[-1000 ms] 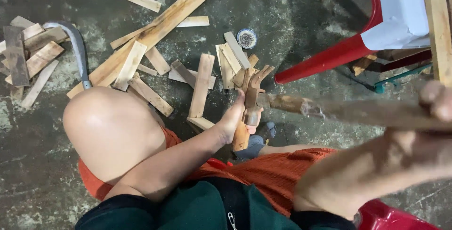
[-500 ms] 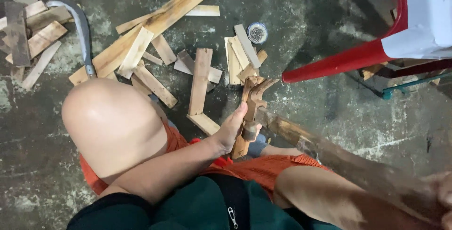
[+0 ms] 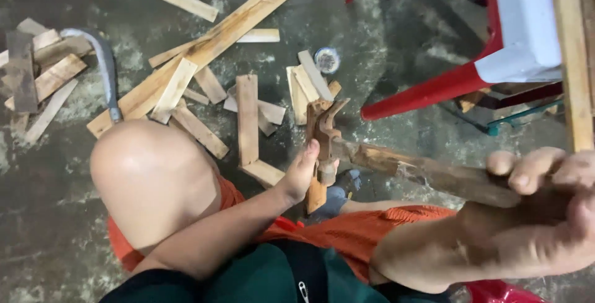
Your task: Assembling a small wooden frame from slats using a hammer and nails on a workshop floor.
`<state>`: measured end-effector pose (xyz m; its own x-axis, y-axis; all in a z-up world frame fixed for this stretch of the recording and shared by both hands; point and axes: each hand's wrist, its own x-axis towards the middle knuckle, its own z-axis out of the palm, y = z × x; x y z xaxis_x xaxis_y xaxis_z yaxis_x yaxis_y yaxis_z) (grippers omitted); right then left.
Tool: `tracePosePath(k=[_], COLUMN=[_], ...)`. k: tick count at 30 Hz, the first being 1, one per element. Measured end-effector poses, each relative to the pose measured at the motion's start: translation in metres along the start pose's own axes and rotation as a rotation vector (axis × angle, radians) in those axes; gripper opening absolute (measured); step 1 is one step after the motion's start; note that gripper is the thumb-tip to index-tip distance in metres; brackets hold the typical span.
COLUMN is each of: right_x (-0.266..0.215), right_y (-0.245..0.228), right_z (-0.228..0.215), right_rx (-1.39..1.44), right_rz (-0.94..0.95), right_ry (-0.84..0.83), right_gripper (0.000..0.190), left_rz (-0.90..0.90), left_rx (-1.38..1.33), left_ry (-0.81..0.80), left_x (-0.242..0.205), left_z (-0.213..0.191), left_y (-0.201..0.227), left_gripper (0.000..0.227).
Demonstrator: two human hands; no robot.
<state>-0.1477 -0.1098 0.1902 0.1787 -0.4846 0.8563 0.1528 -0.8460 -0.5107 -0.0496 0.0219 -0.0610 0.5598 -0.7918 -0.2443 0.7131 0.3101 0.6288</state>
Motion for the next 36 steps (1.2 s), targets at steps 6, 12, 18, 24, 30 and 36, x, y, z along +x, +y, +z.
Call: tracePosePath(k=[6, 12, 18, 24, 30, 36], right_x=[-0.003, 0.059, 0.064, 0.019, -0.003, 0.019], right_y=[0.001, 0.042, 0.061, 0.084, 0.098, 0.088], right_z=[-0.003, -0.032, -0.014, 0.002, 0.023, 0.009], right_rx=[0.230, 0.575, 0.835, 0.874, 0.896, 1.008], right_rz=[0.234, -0.027, -0.088, 0.219, 0.411, 0.270], right_ry=[-0.101, -0.989, -1.330, -1.099, -0.946, -1.163], right_gripper=[0.064, 0.038, 0.022, 0.034, 0.026, 0.022], left_rz=[-0.188, -0.569, -0.898, -0.602, -0.485, -0.407], left_rx=[-0.066, 0.082, 0.381, 1.270, 1.729, 2.116], left_ry=[-0.266, -0.322, -0.243, -0.166, -0.072, -0.360], left_x=[-0.006, -0.016, -0.017, 0.012, 0.024, 0.011], left_z=[0.003, 0.018, 0.033, 0.010, 0.006, 0.013], left_y=[0.014, 0.042, 0.083, 0.060, 0.083, 0.104], left_gripper=[0.038, 0.062, 0.072, 0.021, 0.031, 0.073])
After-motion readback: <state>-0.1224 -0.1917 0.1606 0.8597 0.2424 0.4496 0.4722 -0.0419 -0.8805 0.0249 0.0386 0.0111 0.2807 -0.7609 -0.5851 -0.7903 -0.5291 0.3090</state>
